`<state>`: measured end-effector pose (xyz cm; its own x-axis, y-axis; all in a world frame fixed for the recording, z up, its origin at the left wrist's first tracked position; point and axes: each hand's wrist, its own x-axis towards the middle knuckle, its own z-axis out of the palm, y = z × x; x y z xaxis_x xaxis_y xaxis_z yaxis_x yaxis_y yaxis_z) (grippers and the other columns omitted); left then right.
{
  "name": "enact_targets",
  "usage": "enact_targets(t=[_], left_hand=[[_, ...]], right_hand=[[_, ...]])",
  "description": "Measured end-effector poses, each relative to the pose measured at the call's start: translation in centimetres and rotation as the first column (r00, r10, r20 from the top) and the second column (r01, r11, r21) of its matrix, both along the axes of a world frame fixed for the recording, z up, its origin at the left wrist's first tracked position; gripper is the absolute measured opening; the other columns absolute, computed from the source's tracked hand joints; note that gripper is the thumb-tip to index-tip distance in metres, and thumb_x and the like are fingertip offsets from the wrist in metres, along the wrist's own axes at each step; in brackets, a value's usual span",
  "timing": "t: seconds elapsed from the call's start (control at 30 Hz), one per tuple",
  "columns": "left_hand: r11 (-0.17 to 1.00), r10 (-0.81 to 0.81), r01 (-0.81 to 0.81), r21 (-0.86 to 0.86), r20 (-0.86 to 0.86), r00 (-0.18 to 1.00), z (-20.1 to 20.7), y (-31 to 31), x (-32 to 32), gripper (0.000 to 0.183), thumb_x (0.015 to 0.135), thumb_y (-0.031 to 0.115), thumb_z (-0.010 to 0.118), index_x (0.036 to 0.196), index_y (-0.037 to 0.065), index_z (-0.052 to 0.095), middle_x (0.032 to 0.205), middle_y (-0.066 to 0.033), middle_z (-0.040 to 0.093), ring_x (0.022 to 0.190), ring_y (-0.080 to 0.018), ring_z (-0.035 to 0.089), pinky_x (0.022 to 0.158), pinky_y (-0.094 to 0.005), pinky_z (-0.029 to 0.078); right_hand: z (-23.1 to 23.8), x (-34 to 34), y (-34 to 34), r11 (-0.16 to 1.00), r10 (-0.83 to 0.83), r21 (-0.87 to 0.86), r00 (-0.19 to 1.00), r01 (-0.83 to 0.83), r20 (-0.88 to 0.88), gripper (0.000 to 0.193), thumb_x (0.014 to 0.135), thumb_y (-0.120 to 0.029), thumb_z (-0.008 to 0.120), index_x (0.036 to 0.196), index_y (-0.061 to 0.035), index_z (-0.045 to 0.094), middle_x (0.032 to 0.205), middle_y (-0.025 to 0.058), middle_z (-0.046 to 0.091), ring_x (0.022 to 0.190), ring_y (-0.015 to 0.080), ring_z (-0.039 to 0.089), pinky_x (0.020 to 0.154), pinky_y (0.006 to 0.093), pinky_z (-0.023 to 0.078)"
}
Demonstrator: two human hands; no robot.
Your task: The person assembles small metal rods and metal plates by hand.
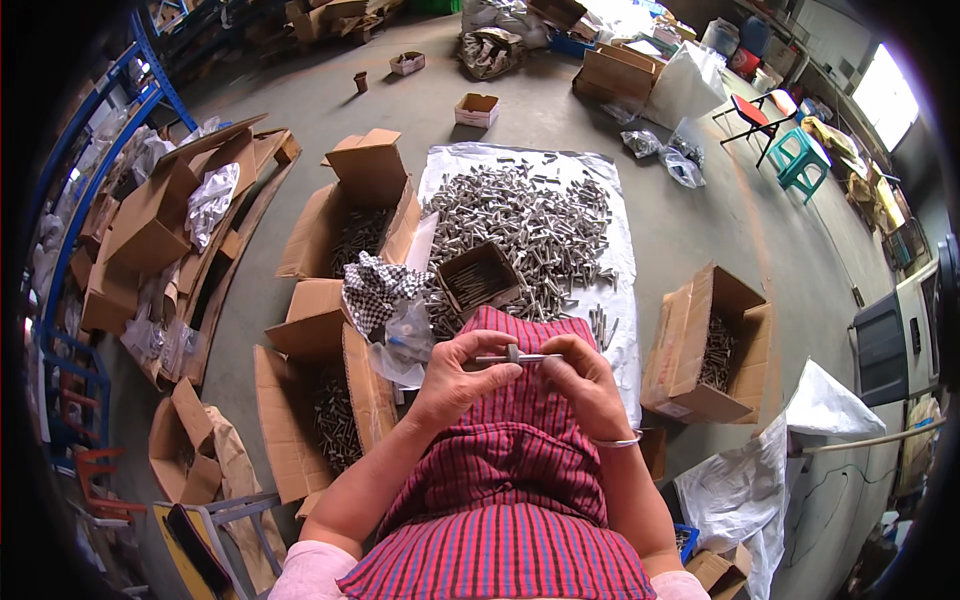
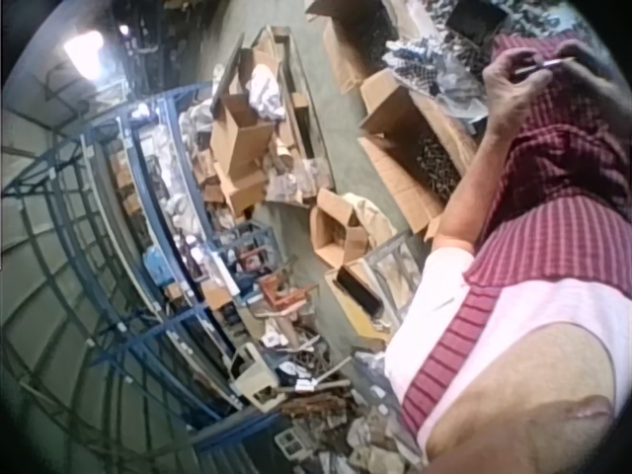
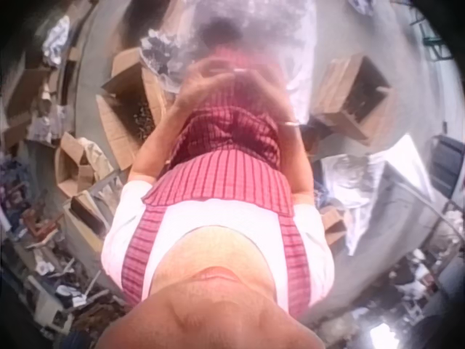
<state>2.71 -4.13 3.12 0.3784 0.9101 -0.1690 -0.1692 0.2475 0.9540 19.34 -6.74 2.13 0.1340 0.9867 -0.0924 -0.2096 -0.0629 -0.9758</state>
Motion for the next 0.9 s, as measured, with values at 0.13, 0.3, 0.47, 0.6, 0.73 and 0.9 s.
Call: enact_targets(t=[0.13, 0.3, 0.47, 0.6, 0.73, 0.9], left_hand=[[0.992, -0.006, 0.017, 0.122, -0.089, 0.996, 0.0, 0.1, -0.2, 0.031, 0.076, 0.006, 0.071, 0.104, 0.002, 0.059, 0.093, -0.0030, 0.063, 0.085, -0.0083, 0.059, 0.075, -0.0218, 0.049], [0.991, -0.010, 0.015, 0.132, -0.043, 0.999, 0.0, -0.3, -0.6, 0.033, 0.075, 0.007, 0.072, 0.105, 0.002, 0.059, 0.092, -0.0019, 0.062, 0.084, -0.0070, 0.059, 0.076, -0.0214, 0.048], [0.983, -0.022, 0.035, 0.178, -0.075, 0.997, 0.2, -0.1, -1.3, 0.032, 0.075, 0.007, 0.072, 0.104, 0.001, 0.058, 0.090, -0.0002, 0.062, 0.082, -0.0059, 0.058, 0.075, -0.0206, 0.048], [0.982, -0.015, 0.030, 0.185, -0.085, 0.996, 0.0, -0.3, -1.9, 0.032, 0.075, 0.006, 0.071, 0.104, 0.001, 0.059, 0.088, 0.0011, 0.062, 0.081, -0.0050, 0.057, 0.074, -0.0195, 0.048], [0.980, -0.019, 0.034, 0.195, -0.078, 0.997, -0.1, 0.1, -2.3, 0.032, 0.075, 0.006, 0.071, 0.104, 0.001, 0.059, 0.087, 0.0012, 0.062, 0.080, -0.0046, 0.057, 0.073, -0.0190, 0.047], [0.969, -0.011, 0.033, 0.245, -0.090, 0.996, -0.4, -0.2, -2.5, 0.032, 0.075, 0.006, 0.072, 0.103, 0.000, 0.059, 0.088, 0.0004, 0.063, 0.080, -0.0040, 0.057, 0.073, -0.0181, 0.047]], right_hand=[[0.9, 2.1, 1.1, 0.921, 0.260, -0.264, 0.956, -0.287, -0.134, 0.019, 0.091, -0.021, 0.053, 0.091, -0.0025, 0.055, 0.062, 0.0003, 0.052, 0.051, 0.0052, 0.048, 0.045, 0.0180, 0.036], [0.9, 0.2, 0.5, 0.987, 0.134, 0.093, 0.991, -0.135, 0.015, 0.018, 0.091, -0.020, 0.053, 0.098, -0.0029, 0.057, 0.060, -0.0019, 0.050, 0.050, 0.0041, 0.045, 0.044, 0.0192, 0.033], [1.7, 0.8, 1.7, 0.918, 0.292, -0.251, 0.952, -0.307, -0.098, 0.014, 0.089, -0.015, 0.056, 0.098, -0.0032, 0.057, 0.061, -0.0029, 0.050, 0.050, 0.0035, 0.045, 0.044, 0.0178, 0.032], [1.6, -0.4, 1.1, 0.965, 0.258, -0.057, 0.965, -0.255, 0.049, 0.019, 0.089, -0.019, 0.055, 0.100, -0.0019, 0.055, 0.063, -0.0026, 0.050, 0.054, 0.0025, 0.043, 0.047, 0.0177, 0.031], [1.8, -0.7, 1.6, 0.960, 0.232, -0.146, 0.971, -0.238, -0.055, 0.020, 0.089, -0.016, 0.056, 0.103, -0.0019, 0.054, 0.068, -0.0032, 0.051, 0.055, 0.0025, 0.043, 0.048, 0.0178, 0.032], [1.4, -1.8, 1.3, 0.968, 0.232, -0.087, 0.972, -0.235, -0.044, 0.018, 0.089, -0.016, 0.055, 0.100, -0.0022, 0.055, 0.062, -0.0024, 0.049, 0.050, 0.0039, 0.043, 0.045, 0.0188, 0.032]])
